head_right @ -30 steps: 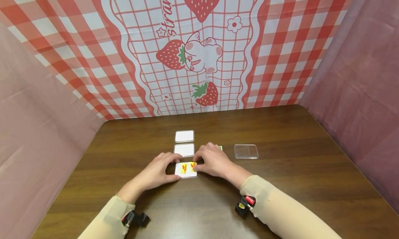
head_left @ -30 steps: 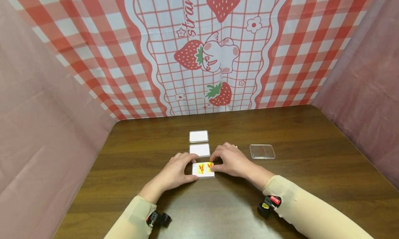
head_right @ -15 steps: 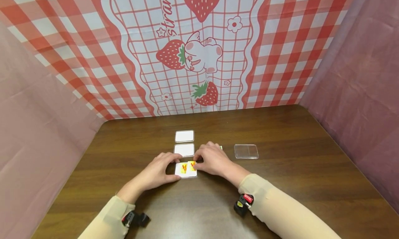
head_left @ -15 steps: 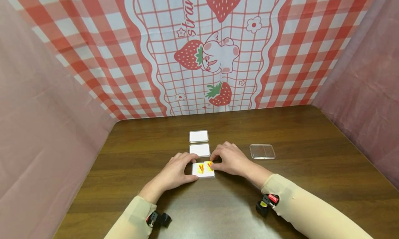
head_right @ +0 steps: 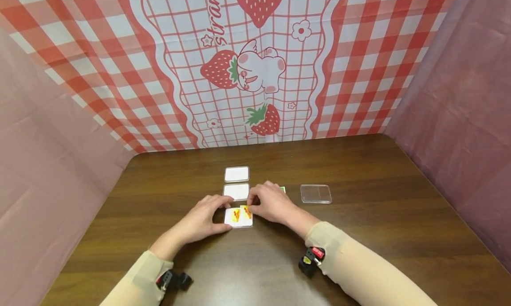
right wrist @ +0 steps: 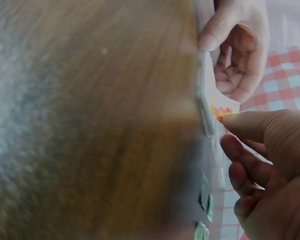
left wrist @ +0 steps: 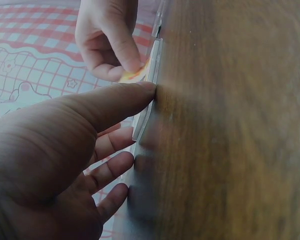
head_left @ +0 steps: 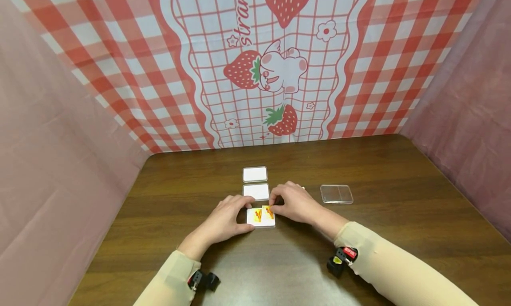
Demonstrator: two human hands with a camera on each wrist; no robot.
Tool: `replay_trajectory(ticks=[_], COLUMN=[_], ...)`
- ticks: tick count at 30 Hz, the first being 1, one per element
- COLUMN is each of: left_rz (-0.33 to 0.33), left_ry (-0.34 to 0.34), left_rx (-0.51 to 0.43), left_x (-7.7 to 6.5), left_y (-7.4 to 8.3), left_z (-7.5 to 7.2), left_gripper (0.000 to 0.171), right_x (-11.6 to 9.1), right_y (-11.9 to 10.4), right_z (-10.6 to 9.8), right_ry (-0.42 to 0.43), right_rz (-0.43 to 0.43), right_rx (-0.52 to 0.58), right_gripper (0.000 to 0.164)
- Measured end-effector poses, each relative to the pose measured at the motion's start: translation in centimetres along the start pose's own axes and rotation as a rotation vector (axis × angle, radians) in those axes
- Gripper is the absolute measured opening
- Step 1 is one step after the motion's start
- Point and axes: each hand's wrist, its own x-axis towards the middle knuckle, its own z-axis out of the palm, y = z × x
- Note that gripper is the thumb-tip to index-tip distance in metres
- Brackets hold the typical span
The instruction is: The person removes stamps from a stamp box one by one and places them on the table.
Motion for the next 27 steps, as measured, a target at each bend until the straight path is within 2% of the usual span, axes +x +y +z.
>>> replay_trajectory(ticks=[5,9,18,27], left_rz=[0.000,0.001,0.009,0.017], left_ry=[0.001,0.001,0.003,0.009], left_rx=[-0.002,0.001,0.012,0.019], left_x=[0.0,0.0,0.0,0.0], left_y=[0.1,0.0,-0.1,-0.2], left_z=[-0.1,-0.2,-0.2,0.0], left_gripper=[0.067,0.067,0.066,0.066], right_x=[0.0,0.0,0.8,2.1], right_y=[0.0,0.4,2.5,5.0], right_z=[-1.3,-2.5,-4.2,-4.7], right_ry=[-0.040,-0.018,0.052,0.092], right_rz=[0.045,0.091,0.146,0.187], right_rx=[0.156,0.208,0.202,0.165], right_gripper=[0.016,0.011,0.005,0.004])
